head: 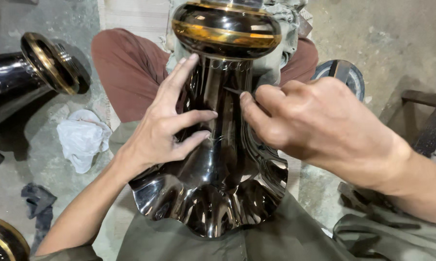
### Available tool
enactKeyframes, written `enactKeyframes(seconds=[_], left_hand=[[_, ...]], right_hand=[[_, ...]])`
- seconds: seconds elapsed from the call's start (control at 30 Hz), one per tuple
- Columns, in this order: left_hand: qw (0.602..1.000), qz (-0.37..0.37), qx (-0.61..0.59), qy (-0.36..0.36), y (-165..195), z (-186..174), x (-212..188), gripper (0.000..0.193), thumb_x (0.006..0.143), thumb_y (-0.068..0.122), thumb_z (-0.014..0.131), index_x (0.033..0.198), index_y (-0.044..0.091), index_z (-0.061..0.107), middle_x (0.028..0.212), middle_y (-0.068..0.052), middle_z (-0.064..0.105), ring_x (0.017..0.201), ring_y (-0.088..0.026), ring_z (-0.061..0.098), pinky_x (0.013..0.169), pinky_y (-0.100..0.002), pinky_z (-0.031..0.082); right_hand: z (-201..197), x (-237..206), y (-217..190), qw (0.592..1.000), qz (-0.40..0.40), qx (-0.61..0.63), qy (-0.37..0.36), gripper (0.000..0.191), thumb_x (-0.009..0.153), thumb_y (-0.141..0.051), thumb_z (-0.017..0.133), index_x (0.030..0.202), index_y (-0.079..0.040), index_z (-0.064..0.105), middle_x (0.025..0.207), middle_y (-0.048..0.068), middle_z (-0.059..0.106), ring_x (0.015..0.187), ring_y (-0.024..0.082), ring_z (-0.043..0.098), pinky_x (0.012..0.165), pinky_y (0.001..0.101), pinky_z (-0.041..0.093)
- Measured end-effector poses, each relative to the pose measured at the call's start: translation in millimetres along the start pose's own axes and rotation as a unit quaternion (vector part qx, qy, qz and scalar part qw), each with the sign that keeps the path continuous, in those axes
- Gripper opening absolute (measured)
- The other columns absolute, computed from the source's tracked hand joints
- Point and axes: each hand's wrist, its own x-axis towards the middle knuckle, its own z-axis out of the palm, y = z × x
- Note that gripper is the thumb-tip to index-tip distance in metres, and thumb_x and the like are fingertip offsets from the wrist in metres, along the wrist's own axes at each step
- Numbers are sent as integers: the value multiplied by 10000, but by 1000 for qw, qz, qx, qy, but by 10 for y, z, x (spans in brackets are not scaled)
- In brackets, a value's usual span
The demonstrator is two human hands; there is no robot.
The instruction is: The person sits on the floor and uses a small metal tool to engrave a decorative pattern onto the neck of a polished metal vase. They rotate the vase periodically to continue the pattern around its circumference.
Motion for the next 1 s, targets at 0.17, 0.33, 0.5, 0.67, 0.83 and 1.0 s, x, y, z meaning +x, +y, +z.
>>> enactKeyframes(seconds=[0.17,0.33,0.5,0.67,0.83,1.0], left_hand=[[1000,-10,-24,12,-61,-1,-82,322,822,186,857,1121,95,781,1680,-282,201,1593,-461,250,1328,-542,255],[1000,-13,-19,-1,-66,-2,-66,325,848,208,844,1145,98,773,1683,-290,194,1600,-460,243,1329,-532,269],[1000,16,13,-23,-52,28,46,471,810,325,874,1240,174,754,1654,-307,62,1573,-508,133,1307,-586,227],[996,10,77,-51,37,141,87,718,824,413,882,1471,247,621,1625,-312,-122,1545,-584,12,1300,-641,203],[997,-5,64,-51,64,202,97,799,847,414,867,1554,280,520,1621,-330,-173,1564,-599,-20,1313,-629,226],[993,-31,85,-71,72,236,113,860,854,468,861,1588,288,451,1608,-353,-185,1554,-599,-26,1297,-630,220]], right_hand=[[-15,91,-8,999,-6,-46,-1,354,894,-137,689,1241,-76,725,782,22,659,581,135,682,420,276,499],[-2,80,-29,998,-10,-56,17,337,873,-116,678,1202,-81,742,808,25,681,592,143,691,408,273,493],[-18,45,-66,999,43,-11,18,375,851,-248,743,1183,-75,754,782,28,672,586,163,684,427,302,493],[3,-8,-112,949,222,202,93,347,810,-74,844,1148,-24,783,735,74,691,537,183,644,440,320,467],[105,-106,-120,912,241,279,179,312,785,-19,808,1089,14,747,857,121,736,719,231,727,604,321,562],[191,-177,-71,927,246,239,152,335,788,-83,870,1109,-26,794,877,113,753,727,245,720,628,339,551]])
